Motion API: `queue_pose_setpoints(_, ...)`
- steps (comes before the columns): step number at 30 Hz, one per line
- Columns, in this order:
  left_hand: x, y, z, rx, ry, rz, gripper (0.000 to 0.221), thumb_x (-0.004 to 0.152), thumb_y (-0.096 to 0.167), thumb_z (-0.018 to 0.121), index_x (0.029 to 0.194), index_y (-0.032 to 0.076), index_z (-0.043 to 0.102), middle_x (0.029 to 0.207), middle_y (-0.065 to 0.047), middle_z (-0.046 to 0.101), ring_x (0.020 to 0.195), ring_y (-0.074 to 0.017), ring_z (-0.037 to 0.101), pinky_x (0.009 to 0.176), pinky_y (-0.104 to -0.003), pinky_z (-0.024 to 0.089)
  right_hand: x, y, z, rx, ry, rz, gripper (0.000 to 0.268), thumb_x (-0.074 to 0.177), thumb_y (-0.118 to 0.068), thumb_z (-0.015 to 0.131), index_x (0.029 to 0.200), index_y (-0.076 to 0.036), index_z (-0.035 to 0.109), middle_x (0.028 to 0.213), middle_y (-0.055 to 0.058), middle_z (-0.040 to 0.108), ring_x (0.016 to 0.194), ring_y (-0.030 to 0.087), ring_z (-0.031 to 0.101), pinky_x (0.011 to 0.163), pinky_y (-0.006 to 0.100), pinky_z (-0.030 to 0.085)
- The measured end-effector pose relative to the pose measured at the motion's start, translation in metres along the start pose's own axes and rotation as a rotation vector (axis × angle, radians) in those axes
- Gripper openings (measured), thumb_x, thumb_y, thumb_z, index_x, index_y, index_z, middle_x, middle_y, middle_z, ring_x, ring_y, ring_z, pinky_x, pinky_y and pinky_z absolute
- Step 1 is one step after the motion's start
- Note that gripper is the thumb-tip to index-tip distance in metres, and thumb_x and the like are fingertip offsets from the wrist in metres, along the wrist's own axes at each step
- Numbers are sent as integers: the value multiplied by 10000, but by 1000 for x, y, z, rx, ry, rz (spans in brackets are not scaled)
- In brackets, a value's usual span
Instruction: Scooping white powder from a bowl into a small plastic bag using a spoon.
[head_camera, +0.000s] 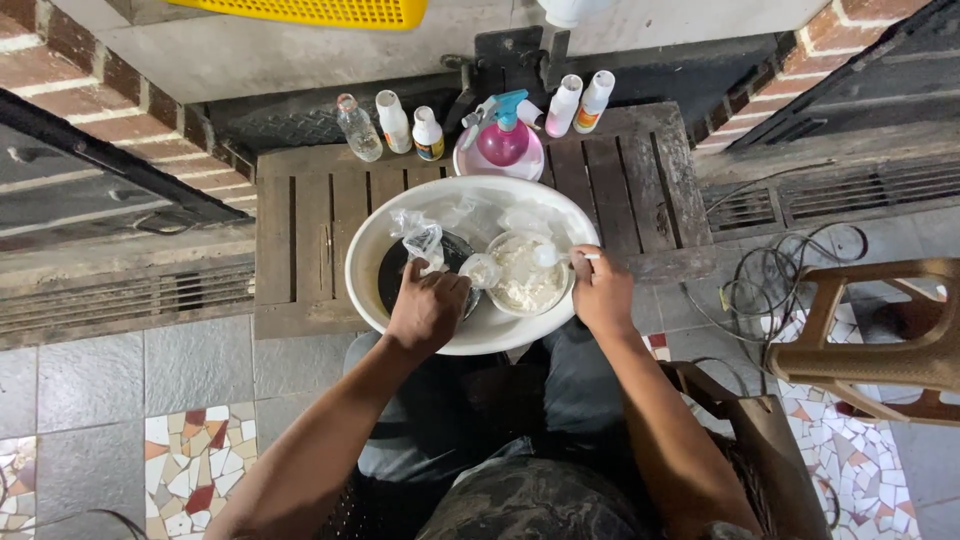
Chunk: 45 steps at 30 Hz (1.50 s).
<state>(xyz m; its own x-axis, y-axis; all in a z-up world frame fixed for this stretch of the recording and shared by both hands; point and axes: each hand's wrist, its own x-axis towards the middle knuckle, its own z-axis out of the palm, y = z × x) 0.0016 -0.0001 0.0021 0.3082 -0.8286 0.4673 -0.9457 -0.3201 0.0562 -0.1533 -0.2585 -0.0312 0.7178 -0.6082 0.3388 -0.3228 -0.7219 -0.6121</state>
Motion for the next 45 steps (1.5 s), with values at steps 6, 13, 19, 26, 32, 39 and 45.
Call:
queue_pose_setpoints(6, 1, 1, -3, -10, -5, 4, 113, 857, 81, 636, 854, 130, 738, 681, -29, 679, 626, -178, 694, 908, -483, 429, -1, -12, -3, -19, -29, 37, 99, 1037, -239, 648, 1088, -198, 722, 821, 137, 758, 813, 430, 730, 781, 524, 579)
queue_pose_setpoints(13, 5, 1, -7, -7, -6, 7, 94, 861, 96, 643, 829, 144, 718, 666, -8, 659, 616, -168, 681, 912, -474, 432, 1, -5, -1, 32, -27, 63, 105, 1047, -275, 650, 1064, -204, 725, 812, 101, 766, 824, 393, 743, 767, 473, 594)
queue_pose_setpoints(19, 7, 3, -10, 1, -12, 0, 104, 858, 80, 655, 840, 139, 739, 674, -10, 672, 619, -165, 689, 906, -477, 432, -1, -12, -2, -15, -42, 140, 108, 1040, -295, 653, 1058, -228, 737, 807, 106, 767, 822, 382, 746, 773, 466, 595)
queue_pose_setpoints(26, 6, 4, -7, 22, 12, 9, 99, 845, 84, 665, 829, 149, 737, 663, -6, 672, 610, -155, 684, 918, -471, 430, 5, -28, -20, 57, 16, 265, 93, 1041, -238, 649, 1059, -215, 737, 790, 58, 766, 805, 342, 747, 779, 475, 582)
queue_pose_setpoints(32, 6, 3, -5, -11, 61, 25, 103, 880, 92, 651, 831, 132, 732, 660, -26, 665, 591, -171, 672, 913, -477, 429, 5, -43, -50, 229, 62, 472, 164, 1042, -271, 602, 1064, -177, 734, 781, 53, 744, 696, 236, 708, 749, 410, 567)
queue_pose_setpoints(39, 1, 5, 5, -4, 54, 27, 68, 868, 106, 676, 865, 118, 743, 682, -37, 676, 607, -181, 679, 920, -489, 431, -2, -87, -60, 668, 164, 436, 118, 1041, -132, 618, 1019, -90, 726, 680, 50, 663, 603, 132, 616, 665, 289, 549)
queue_pose_setpoints(45, 0, 4, 9, -4, 115, 50, 87, 865, 99, 640, 851, 127, 722, 670, -25, 647, 587, -176, 657, 915, -486, 441, -10, -126, -47, 431, -4, 334, 111, 1011, -224, 659, 1013, -164, 752, 702, 56, 740, 635, 150, 706, 599, 261, 537)
